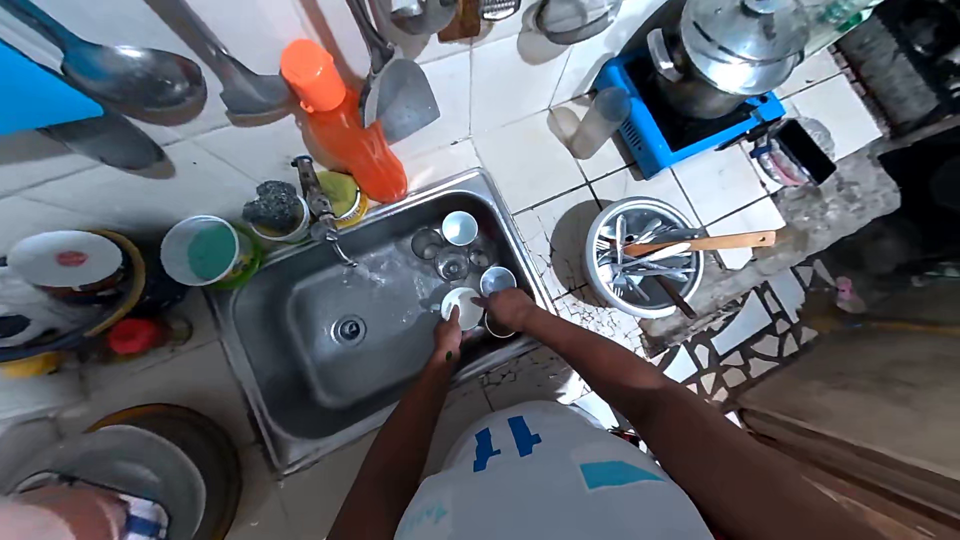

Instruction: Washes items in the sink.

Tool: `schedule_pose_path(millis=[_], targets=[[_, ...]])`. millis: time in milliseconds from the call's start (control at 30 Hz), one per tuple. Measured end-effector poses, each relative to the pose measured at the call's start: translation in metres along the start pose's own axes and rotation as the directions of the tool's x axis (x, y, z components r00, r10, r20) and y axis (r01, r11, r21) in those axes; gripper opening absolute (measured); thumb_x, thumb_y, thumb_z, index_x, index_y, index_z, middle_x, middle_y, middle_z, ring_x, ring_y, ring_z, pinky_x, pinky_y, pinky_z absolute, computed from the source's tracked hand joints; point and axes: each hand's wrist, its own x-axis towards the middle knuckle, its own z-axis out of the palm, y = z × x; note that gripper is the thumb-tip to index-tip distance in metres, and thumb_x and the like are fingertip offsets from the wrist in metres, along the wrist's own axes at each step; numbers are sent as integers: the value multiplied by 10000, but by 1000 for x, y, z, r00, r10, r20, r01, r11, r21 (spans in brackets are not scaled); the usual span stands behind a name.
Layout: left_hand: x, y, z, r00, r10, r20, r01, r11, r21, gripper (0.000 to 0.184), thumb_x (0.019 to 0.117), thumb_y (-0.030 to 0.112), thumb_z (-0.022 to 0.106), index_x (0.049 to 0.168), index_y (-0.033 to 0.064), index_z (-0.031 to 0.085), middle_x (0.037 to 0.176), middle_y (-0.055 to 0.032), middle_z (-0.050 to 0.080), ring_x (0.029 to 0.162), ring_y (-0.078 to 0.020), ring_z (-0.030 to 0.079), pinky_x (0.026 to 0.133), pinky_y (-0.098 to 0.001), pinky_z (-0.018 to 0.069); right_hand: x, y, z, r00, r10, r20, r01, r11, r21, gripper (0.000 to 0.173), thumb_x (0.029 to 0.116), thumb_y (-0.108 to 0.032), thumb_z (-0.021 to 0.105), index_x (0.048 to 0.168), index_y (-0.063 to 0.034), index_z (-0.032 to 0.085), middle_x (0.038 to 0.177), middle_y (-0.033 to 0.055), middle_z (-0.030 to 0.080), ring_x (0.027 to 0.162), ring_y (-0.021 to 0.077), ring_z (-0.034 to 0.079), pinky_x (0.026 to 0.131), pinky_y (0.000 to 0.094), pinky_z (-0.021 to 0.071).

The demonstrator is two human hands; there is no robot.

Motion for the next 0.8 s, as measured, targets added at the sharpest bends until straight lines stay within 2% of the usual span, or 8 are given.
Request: schedule_pose_path(millis=[67,167,233,367,500,667,733,800], targets=[[0,-4,2,999,48,-22,-49,999,-22,610,1046,377,603,1480,-14,426,1405,-277,538,1157,-349,653,901,-461,599,-5,-1,7,994,-33,-108,33,999,-4,554,1035,-88,478,1575,-201,426,1362,278,602,1268,472,572,1093,627,401],[0,-13,8,991,111,-74,-113,993,-25,841,998,316,695,1579,18,164,1492,-316,417,1199,-404,622,880,-506,612,-29,-7,1,979,-36,-200,44,998,36,525,1009,-111,539,1530,-145,490,1544,254,467,1418,459,452,1158,607,355],[-3,-16,12,989,119,-88,-119,993,11,847,1009,293,678,1591,22,125,1503,-320,405,1205,-408,614,893,-507,600,-58,-10,-15,975,-37,-221,56,995,79,479,1027,-177,556,1504,-142,527,1497,225,531,1373,427,513,1134,594,394],[-10,-9,4,998,67,11,-68,972,227,758,1021,346,645,1548,-46,265,1442,-317,489,1231,-399,592,1005,-515,522,-124,16,-51,927,-12,-376,61,991,118,410,1028,-212,606,1433,-152,600,1311,161,675,1144,385,676,960,612,528],[-21,2,-16,987,7,161,-82,883,463,783,994,560,600,1459,-52,455,1398,-275,559,1262,-361,572,1079,-517,446,-174,80,-97,884,105,-456,-85,994,63,330,1010,-165,605,1328,-117,680,1240,190,703,1096,434,684,910,683,520],[-41,4,-30,991,38,130,-107,814,572,795,1009,630,506,1413,-54,530,1433,-298,529,1365,-402,490,1133,-580,374,-177,154,-113,966,92,-240,-154,955,-252,427,909,-189,755,1309,-64,673,1343,187,647,1285,418,581,1055,646,457],[-46,1,-38,990,73,119,-132,764,631,783,1010,644,486,1343,-57,594,1355,-299,588,1310,-413,542,1103,-597,408,-162,166,-96,982,-13,-187,-63,917,-395,343,926,-88,693,1261,-15,687,1422,167,610,1423,385,466,1214,557,320],[-56,0,-46,983,134,128,-185,718,671,696,1033,603,477,1280,-23,650,1289,-272,632,1249,-402,581,1059,-607,426,-146,174,-82,988,-110,-108,34,837,-546,264,964,-20,606,1202,42,701,1431,206,591,1448,400,433,1254,547,247]])
